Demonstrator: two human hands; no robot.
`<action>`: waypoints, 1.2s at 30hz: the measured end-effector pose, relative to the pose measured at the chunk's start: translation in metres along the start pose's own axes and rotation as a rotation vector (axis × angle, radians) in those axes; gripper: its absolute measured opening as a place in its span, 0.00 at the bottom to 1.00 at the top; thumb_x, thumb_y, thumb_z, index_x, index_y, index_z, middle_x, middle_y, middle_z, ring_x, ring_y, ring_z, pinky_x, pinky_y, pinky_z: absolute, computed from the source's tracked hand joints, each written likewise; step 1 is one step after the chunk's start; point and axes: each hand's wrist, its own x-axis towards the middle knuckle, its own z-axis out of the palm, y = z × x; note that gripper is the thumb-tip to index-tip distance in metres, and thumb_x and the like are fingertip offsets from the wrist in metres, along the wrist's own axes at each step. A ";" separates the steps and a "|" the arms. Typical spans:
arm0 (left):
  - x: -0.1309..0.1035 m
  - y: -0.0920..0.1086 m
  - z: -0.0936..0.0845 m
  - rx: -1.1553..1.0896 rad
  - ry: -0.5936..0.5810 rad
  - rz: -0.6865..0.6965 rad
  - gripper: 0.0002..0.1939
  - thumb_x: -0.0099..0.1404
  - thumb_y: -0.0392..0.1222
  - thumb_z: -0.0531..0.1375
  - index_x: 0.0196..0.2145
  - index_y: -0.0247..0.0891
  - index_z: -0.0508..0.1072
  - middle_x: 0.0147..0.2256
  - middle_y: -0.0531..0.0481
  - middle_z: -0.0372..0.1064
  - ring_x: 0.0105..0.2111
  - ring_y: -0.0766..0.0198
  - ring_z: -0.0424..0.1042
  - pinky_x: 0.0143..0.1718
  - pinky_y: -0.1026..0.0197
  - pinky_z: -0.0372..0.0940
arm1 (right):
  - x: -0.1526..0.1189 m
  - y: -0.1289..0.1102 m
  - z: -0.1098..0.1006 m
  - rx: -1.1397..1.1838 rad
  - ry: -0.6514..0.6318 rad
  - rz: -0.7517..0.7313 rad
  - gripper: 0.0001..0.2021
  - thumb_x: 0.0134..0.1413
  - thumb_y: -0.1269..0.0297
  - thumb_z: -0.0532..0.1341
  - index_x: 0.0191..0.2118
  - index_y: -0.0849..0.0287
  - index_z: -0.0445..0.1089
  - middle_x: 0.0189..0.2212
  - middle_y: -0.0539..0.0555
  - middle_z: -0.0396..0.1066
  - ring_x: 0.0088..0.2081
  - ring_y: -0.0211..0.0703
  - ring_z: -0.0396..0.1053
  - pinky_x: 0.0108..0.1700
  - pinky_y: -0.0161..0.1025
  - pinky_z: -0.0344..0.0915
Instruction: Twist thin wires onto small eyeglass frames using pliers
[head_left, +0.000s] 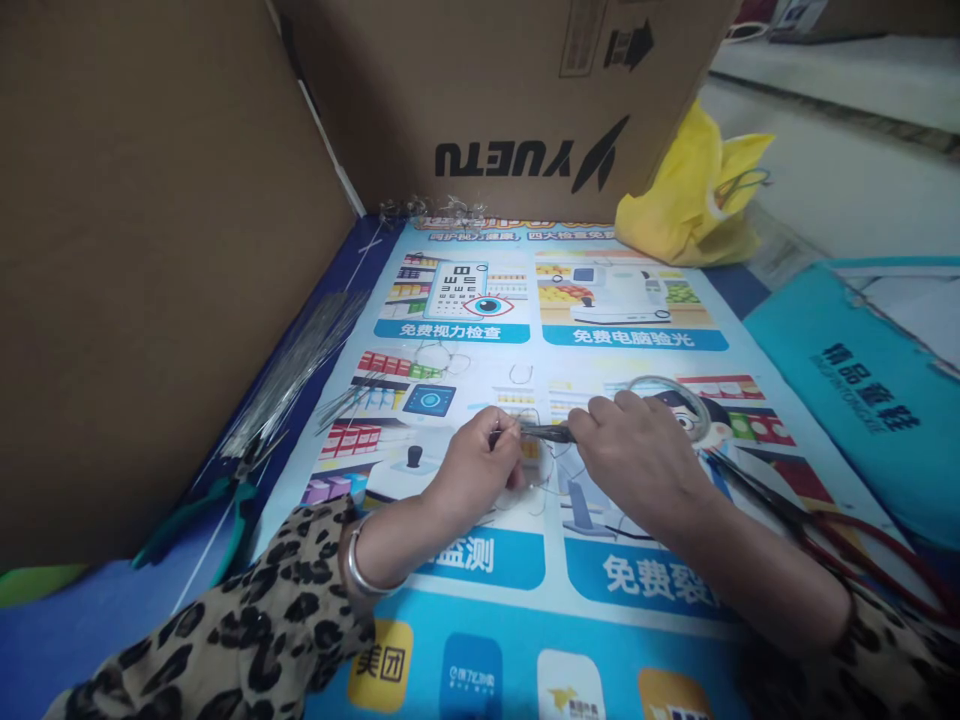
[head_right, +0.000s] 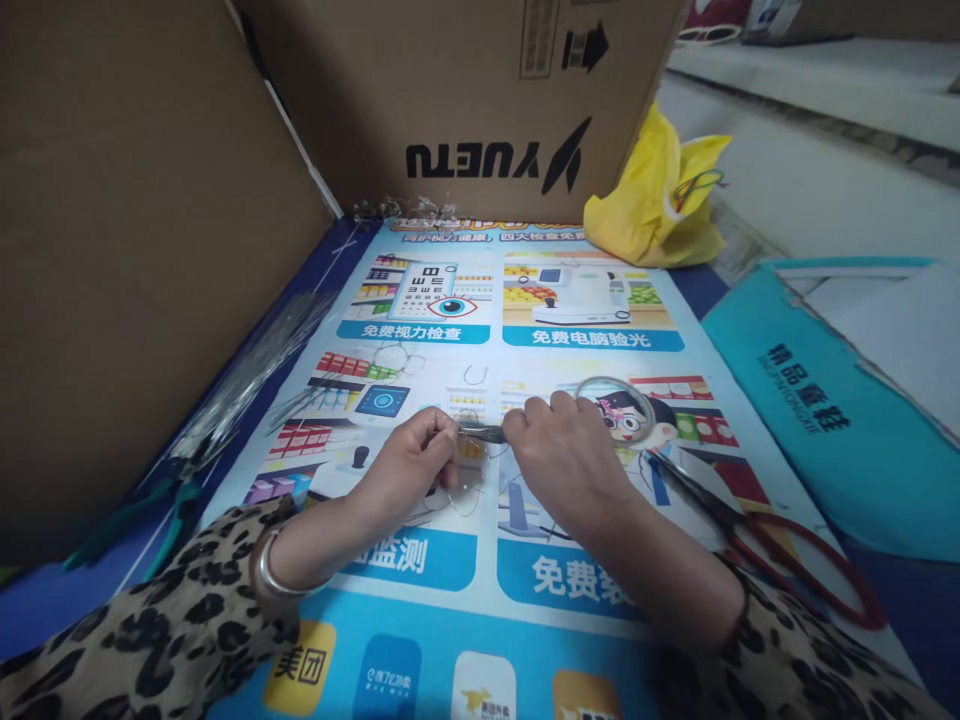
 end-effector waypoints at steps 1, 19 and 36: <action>0.000 0.000 0.000 0.004 0.006 0.003 0.07 0.61 0.38 0.51 0.26 0.39 0.58 0.14 0.60 0.59 0.14 0.73 0.57 0.18 0.70 0.52 | 0.000 0.000 0.000 0.000 -0.001 -0.001 0.09 0.55 0.74 0.51 0.30 0.60 0.66 0.25 0.57 0.67 0.30 0.47 0.61 0.29 0.42 0.41; 0.003 0.000 -0.002 -0.082 -0.044 0.007 0.07 0.60 0.40 0.53 0.26 0.39 0.58 0.15 0.60 0.59 0.14 0.73 0.60 0.19 0.69 0.54 | 0.002 0.002 0.003 0.077 -0.077 0.014 0.08 0.55 0.72 0.52 0.32 0.60 0.69 0.27 0.57 0.69 0.31 0.46 0.62 0.30 0.41 0.44; 0.001 0.000 -0.002 -0.236 -0.117 -0.015 0.09 0.62 0.43 0.54 0.27 0.38 0.59 0.18 0.58 0.61 0.17 0.73 0.63 0.21 0.69 0.59 | -0.001 0.007 0.001 0.210 -0.094 0.065 0.09 0.56 0.64 0.53 0.31 0.58 0.69 0.28 0.54 0.71 0.32 0.44 0.66 0.30 0.39 0.49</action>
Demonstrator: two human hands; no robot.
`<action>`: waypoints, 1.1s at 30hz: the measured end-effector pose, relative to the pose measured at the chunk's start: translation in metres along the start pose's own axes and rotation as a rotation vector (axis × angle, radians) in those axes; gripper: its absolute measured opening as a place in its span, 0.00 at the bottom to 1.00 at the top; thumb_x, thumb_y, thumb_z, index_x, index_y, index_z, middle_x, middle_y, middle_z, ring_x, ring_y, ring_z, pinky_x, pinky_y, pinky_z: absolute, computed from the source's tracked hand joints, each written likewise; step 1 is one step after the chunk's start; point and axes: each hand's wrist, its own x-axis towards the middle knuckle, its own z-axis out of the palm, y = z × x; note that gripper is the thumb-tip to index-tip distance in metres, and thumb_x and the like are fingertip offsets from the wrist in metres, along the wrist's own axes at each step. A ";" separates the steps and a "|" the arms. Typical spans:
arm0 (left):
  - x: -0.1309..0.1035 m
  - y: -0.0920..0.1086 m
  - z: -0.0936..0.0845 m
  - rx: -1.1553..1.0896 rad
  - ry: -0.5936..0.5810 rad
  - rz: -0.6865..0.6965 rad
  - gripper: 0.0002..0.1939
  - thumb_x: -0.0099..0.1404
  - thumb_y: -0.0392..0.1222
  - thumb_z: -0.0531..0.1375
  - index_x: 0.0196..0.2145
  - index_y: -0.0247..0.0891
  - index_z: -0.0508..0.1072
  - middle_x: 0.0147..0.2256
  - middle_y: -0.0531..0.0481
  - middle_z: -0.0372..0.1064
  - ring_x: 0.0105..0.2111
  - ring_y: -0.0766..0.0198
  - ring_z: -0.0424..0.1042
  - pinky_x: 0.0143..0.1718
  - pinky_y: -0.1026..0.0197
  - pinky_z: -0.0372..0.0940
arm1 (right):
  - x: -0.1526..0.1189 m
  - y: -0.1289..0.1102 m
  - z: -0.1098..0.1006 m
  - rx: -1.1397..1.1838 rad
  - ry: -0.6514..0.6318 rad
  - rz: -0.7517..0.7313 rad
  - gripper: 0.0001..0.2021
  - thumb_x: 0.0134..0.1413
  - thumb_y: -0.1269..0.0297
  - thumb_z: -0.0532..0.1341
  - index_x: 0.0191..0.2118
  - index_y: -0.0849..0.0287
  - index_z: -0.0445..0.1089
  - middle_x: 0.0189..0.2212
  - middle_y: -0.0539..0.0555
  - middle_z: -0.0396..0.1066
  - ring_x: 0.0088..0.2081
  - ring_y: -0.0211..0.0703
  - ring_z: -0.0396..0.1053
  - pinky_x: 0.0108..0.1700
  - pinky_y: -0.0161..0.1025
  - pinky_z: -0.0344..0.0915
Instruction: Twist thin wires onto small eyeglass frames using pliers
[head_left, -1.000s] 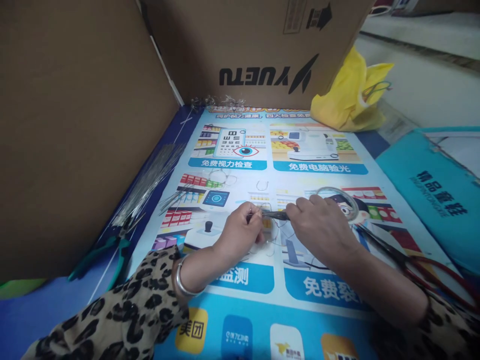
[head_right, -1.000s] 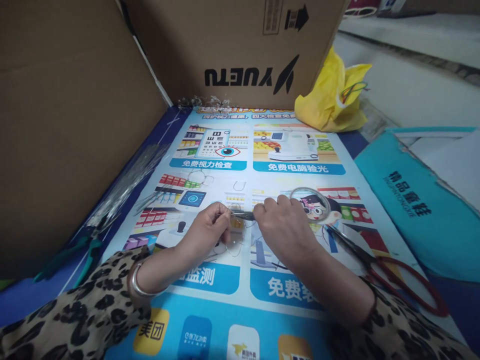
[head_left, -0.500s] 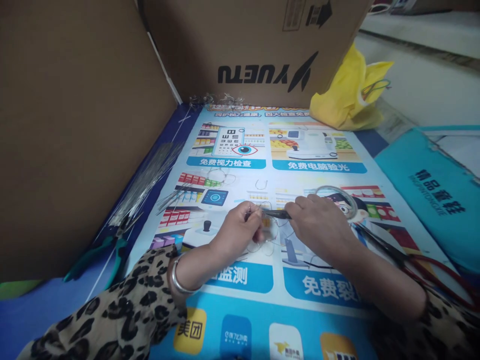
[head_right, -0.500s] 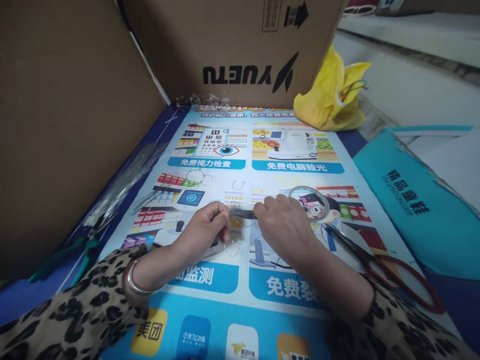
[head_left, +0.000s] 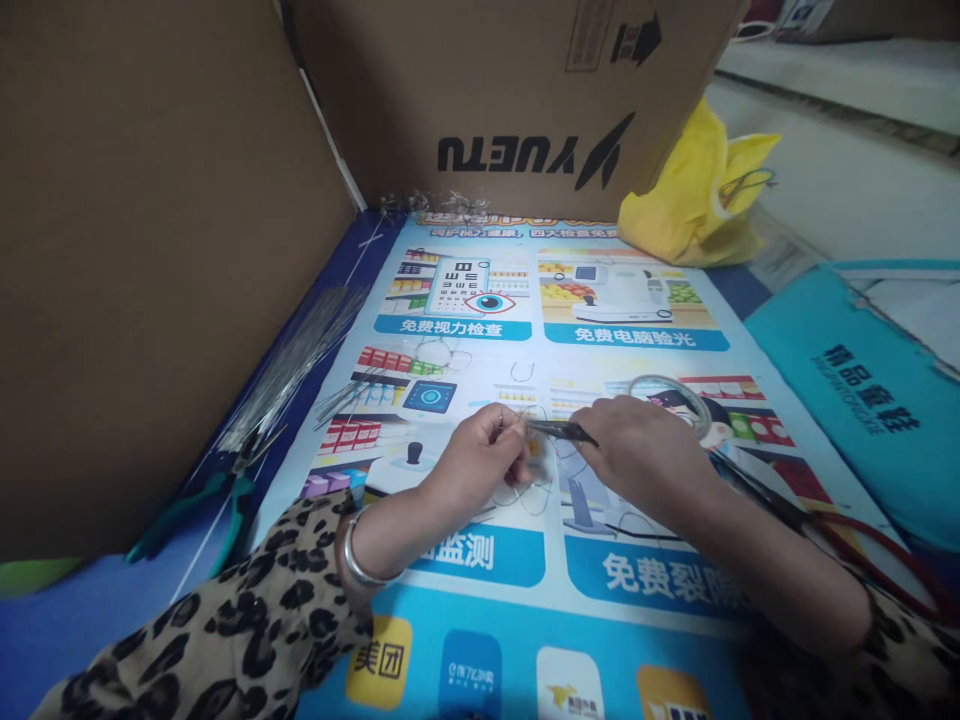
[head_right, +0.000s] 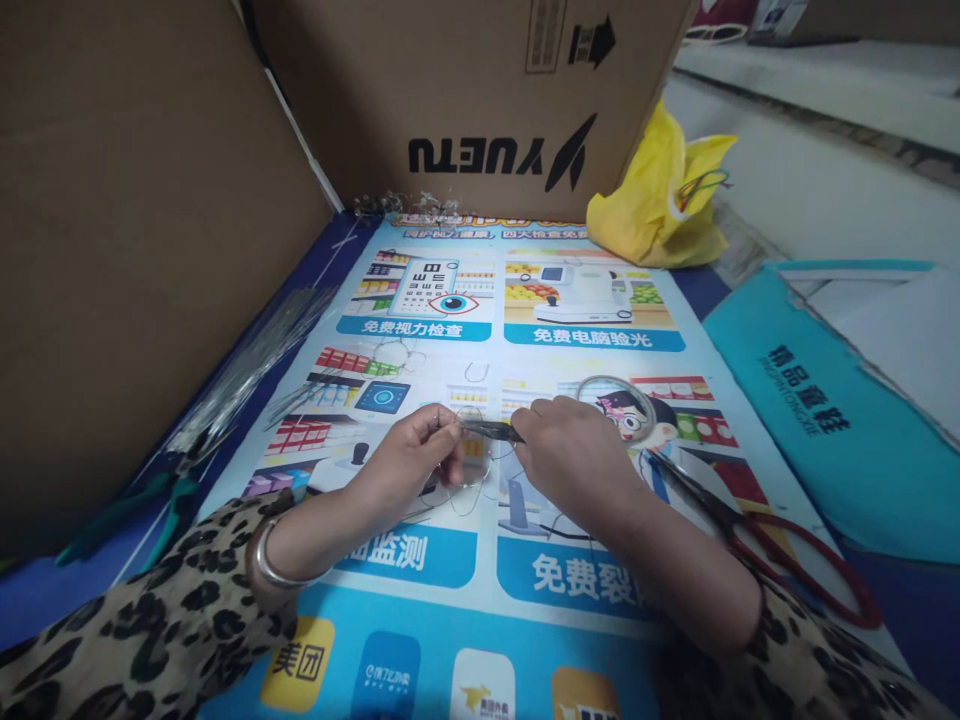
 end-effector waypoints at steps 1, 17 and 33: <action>0.000 -0.001 0.000 0.003 0.004 0.002 0.09 0.62 0.43 0.54 0.27 0.38 0.59 0.18 0.58 0.61 0.17 0.72 0.63 0.21 0.69 0.59 | 0.000 0.000 -0.001 -0.018 0.010 -0.014 0.08 0.55 0.64 0.54 0.31 0.58 0.69 0.28 0.54 0.71 0.32 0.45 0.66 0.31 0.39 0.49; 0.001 -0.005 0.001 0.093 0.060 0.017 0.08 0.62 0.43 0.52 0.28 0.39 0.59 0.17 0.58 0.62 0.18 0.70 0.64 0.21 0.69 0.58 | 0.000 -0.006 -0.006 -0.128 -0.035 -0.016 0.09 0.55 0.69 0.53 0.34 0.59 0.70 0.28 0.56 0.70 0.32 0.48 0.65 0.30 0.40 0.47; 0.000 -0.007 0.002 0.193 0.124 0.085 0.06 0.62 0.41 0.52 0.28 0.39 0.60 0.16 0.58 0.63 0.18 0.70 0.62 0.22 0.68 0.58 | -0.001 -0.012 -0.005 -0.100 -0.094 0.024 0.08 0.54 0.70 0.53 0.33 0.61 0.69 0.28 0.57 0.70 0.31 0.46 0.66 0.29 0.39 0.48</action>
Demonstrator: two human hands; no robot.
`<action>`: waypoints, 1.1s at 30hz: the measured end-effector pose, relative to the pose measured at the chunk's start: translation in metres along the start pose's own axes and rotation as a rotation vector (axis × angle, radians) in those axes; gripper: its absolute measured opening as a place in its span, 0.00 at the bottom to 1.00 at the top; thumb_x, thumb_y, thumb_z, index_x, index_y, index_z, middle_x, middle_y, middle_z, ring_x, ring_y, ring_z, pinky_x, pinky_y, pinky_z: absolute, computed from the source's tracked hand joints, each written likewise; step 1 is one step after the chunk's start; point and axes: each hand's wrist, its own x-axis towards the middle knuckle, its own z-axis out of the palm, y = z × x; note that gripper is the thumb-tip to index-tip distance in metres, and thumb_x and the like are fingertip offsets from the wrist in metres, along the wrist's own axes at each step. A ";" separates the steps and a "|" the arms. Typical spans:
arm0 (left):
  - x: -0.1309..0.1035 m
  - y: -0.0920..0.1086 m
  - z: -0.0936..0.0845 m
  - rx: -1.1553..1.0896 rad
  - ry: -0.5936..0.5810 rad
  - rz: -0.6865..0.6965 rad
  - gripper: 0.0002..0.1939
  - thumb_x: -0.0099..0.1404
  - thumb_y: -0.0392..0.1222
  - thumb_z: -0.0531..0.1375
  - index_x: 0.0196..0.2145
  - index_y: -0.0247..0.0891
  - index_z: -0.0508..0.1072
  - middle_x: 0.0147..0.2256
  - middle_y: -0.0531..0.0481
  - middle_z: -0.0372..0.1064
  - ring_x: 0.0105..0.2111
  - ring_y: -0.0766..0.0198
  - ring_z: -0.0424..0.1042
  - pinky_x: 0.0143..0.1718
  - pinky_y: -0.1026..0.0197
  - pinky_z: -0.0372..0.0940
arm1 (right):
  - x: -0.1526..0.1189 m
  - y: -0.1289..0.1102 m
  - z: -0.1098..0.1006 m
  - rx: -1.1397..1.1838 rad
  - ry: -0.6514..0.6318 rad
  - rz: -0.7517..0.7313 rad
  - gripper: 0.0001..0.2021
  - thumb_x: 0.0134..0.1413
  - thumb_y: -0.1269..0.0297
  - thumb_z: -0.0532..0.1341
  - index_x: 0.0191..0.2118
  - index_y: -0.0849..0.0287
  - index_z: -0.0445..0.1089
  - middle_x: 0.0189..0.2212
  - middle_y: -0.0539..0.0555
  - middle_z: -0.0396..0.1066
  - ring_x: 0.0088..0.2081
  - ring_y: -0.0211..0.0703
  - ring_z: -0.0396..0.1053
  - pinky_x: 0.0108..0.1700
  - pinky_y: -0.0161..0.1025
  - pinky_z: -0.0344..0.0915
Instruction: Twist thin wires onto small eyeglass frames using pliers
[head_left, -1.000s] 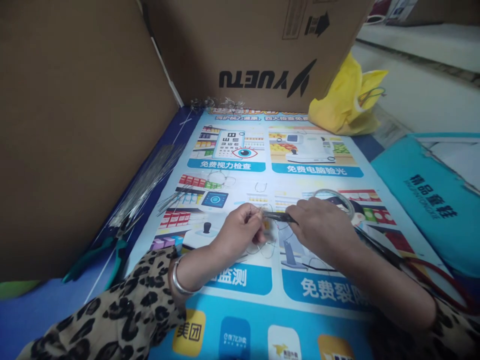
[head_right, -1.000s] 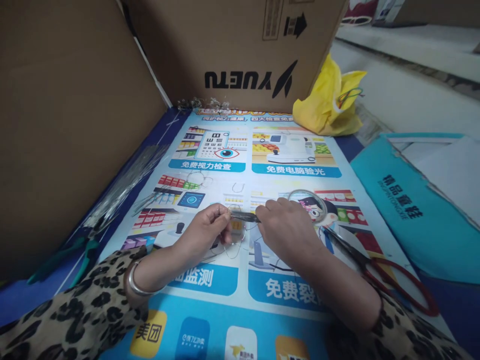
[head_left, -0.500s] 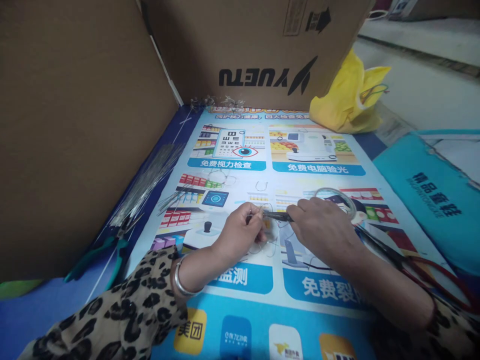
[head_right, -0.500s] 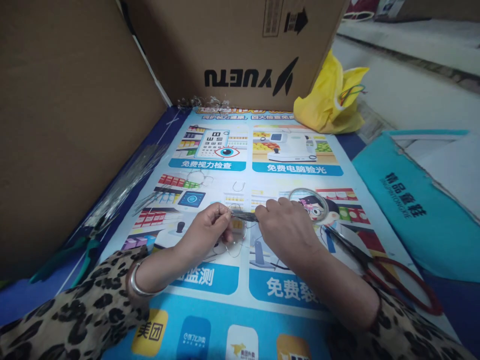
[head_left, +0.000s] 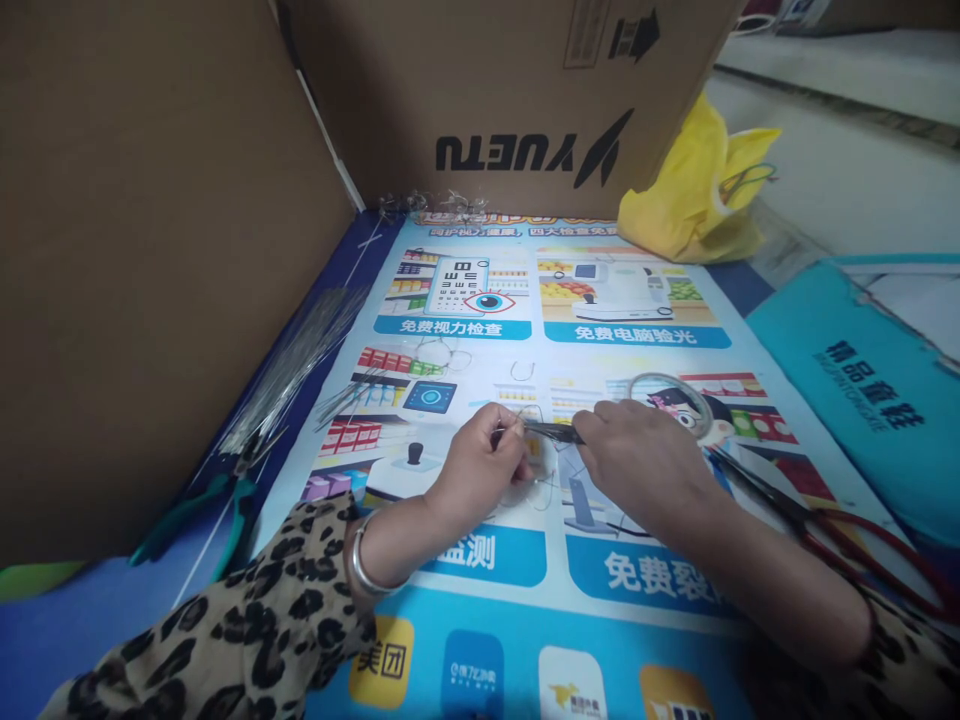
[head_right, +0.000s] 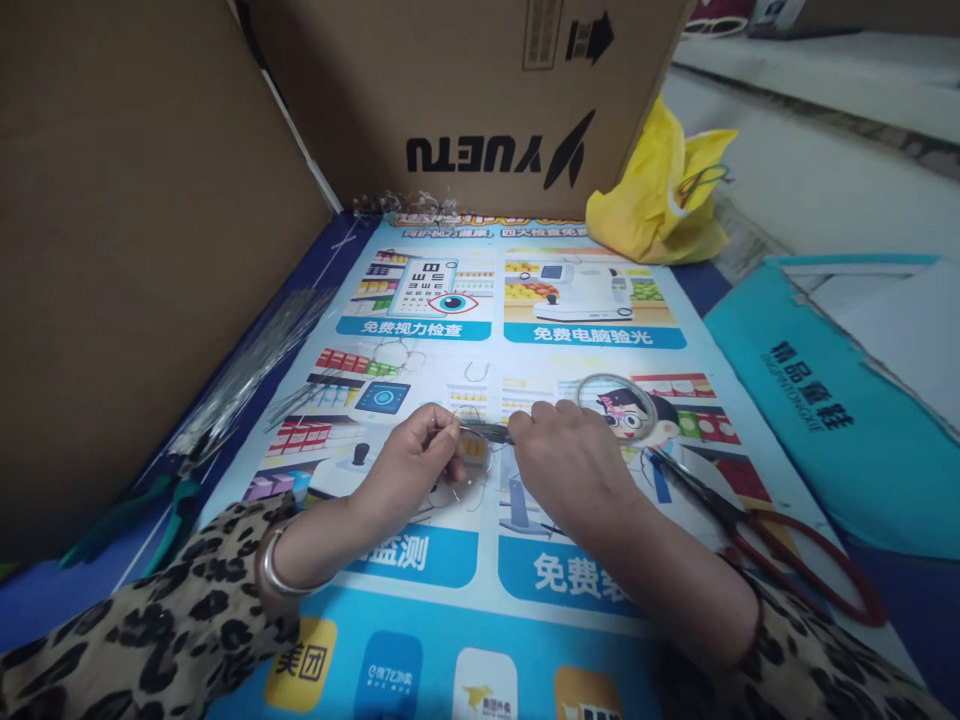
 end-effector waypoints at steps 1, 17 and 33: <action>0.000 0.000 0.000 0.005 0.003 0.000 0.06 0.62 0.41 0.51 0.28 0.39 0.60 0.16 0.58 0.63 0.18 0.70 0.63 0.22 0.68 0.58 | 0.000 0.000 0.001 -0.004 0.000 -0.002 0.07 0.54 0.70 0.53 0.33 0.61 0.69 0.28 0.58 0.70 0.31 0.46 0.66 0.29 0.39 0.48; 0.002 0.000 -0.004 -0.018 -0.079 -0.010 0.06 0.62 0.40 0.52 0.28 0.39 0.60 0.16 0.58 0.63 0.17 0.72 0.62 0.21 0.69 0.58 | 0.003 0.005 0.005 0.097 -0.006 0.000 0.10 0.57 0.67 0.51 0.32 0.58 0.69 0.29 0.55 0.71 0.32 0.47 0.67 0.29 0.39 0.50; 0.005 0.006 -0.009 -0.257 -0.152 -0.128 0.11 0.62 0.44 0.55 0.27 0.36 0.62 0.20 0.56 0.63 0.17 0.73 0.63 0.20 0.68 0.59 | 0.006 0.017 0.007 0.218 -0.003 0.060 0.12 0.56 0.62 0.51 0.32 0.57 0.70 0.30 0.53 0.73 0.32 0.43 0.68 0.28 0.38 0.50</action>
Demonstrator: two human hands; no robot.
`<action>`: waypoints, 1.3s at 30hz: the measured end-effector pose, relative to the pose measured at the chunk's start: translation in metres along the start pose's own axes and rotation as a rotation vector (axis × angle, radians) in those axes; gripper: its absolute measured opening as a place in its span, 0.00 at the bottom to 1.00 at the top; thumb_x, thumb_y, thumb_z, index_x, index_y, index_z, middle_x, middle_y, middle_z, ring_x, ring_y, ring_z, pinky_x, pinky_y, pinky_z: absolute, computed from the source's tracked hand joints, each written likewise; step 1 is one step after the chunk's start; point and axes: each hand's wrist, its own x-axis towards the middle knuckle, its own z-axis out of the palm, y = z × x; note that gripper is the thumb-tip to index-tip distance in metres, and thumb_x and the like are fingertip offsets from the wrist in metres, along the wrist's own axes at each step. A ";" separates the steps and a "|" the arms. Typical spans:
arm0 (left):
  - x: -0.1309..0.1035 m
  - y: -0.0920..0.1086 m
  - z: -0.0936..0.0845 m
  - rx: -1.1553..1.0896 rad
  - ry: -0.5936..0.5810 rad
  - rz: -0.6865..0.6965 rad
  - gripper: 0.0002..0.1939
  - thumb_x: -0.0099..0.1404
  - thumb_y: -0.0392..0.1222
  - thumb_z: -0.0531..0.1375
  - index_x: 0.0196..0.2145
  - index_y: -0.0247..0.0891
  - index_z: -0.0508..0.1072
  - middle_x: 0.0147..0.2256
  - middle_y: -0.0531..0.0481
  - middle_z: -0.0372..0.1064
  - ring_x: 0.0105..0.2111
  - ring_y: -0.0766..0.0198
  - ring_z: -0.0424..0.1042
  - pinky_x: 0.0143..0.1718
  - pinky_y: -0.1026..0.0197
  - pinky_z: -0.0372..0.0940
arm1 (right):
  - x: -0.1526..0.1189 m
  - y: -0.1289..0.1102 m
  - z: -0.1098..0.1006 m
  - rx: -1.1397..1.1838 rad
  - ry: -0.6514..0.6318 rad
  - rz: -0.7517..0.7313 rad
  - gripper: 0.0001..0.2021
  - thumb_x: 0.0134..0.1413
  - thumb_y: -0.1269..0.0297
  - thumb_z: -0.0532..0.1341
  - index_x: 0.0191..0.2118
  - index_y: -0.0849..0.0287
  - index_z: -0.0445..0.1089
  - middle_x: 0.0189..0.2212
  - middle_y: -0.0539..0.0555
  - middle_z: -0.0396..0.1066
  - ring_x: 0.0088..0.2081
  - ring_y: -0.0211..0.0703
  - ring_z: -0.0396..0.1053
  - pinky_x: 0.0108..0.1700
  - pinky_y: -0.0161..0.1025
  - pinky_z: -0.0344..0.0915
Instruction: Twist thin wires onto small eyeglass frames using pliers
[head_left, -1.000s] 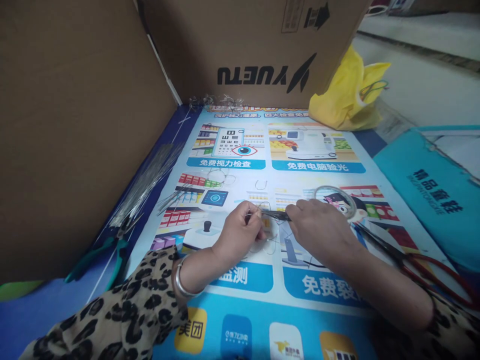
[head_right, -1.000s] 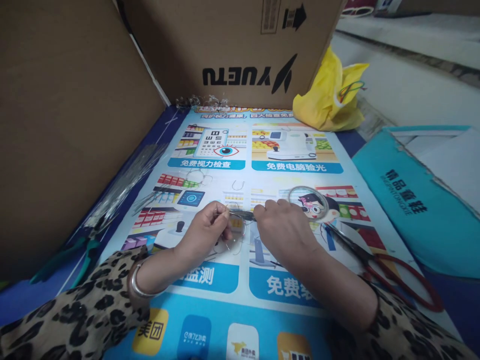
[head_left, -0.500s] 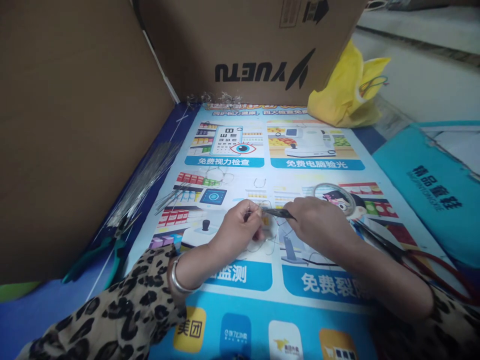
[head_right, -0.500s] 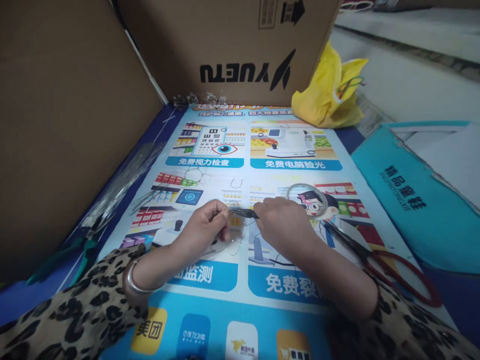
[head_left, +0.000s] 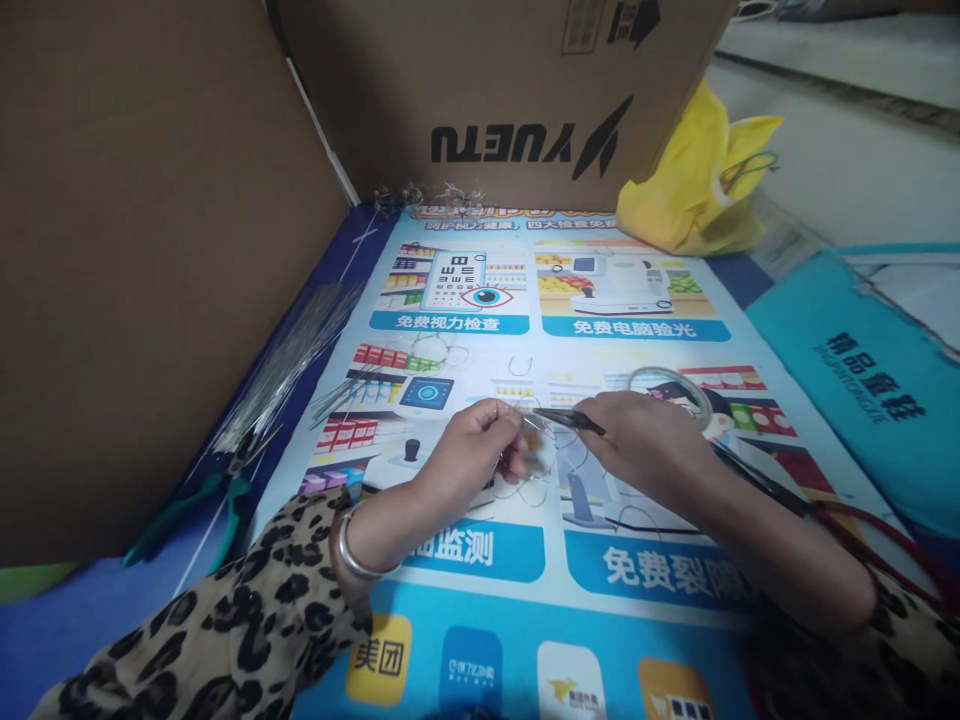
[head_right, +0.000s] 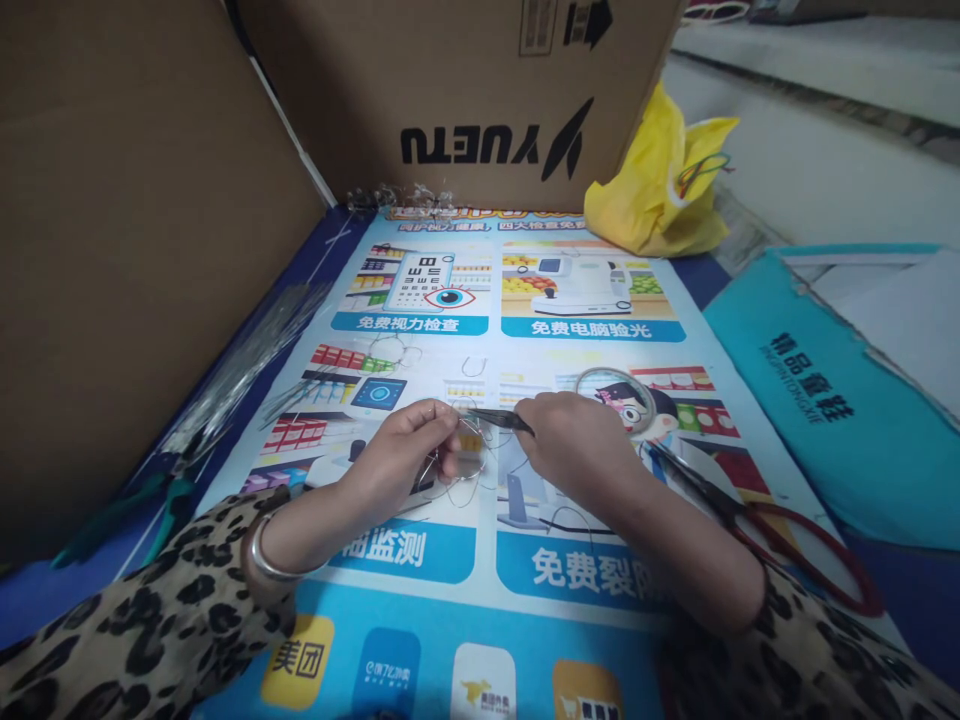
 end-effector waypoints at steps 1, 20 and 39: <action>0.000 0.001 0.000 -0.013 0.007 -0.003 0.11 0.62 0.44 0.55 0.26 0.36 0.62 0.20 0.56 0.63 0.17 0.73 0.63 0.20 0.68 0.59 | 0.000 0.001 -0.001 -0.005 0.011 -0.007 0.12 0.56 0.62 0.51 0.32 0.57 0.70 0.30 0.54 0.73 0.32 0.43 0.67 0.28 0.38 0.50; 0.002 -0.002 0.000 0.123 0.126 0.093 0.11 0.62 0.47 0.54 0.28 0.38 0.62 0.16 0.57 0.63 0.16 0.72 0.61 0.18 0.70 0.56 | -0.005 0.008 -0.014 -0.376 0.209 -0.232 0.10 0.56 0.74 0.51 0.30 0.61 0.69 0.26 0.56 0.66 0.30 0.44 0.56 0.31 0.42 0.42; 0.005 -0.002 -0.005 0.280 0.119 0.117 0.09 0.62 0.46 0.53 0.29 0.39 0.62 0.17 0.56 0.64 0.16 0.71 0.62 0.20 0.69 0.59 | 0.002 0.015 -0.011 0.031 -0.167 -0.030 0.17 0.57 0.55 0.49 0.35 0.55 0.73 0.29 0.54 0.75 0.28 0.41 0.67 0.26 0.37 0.48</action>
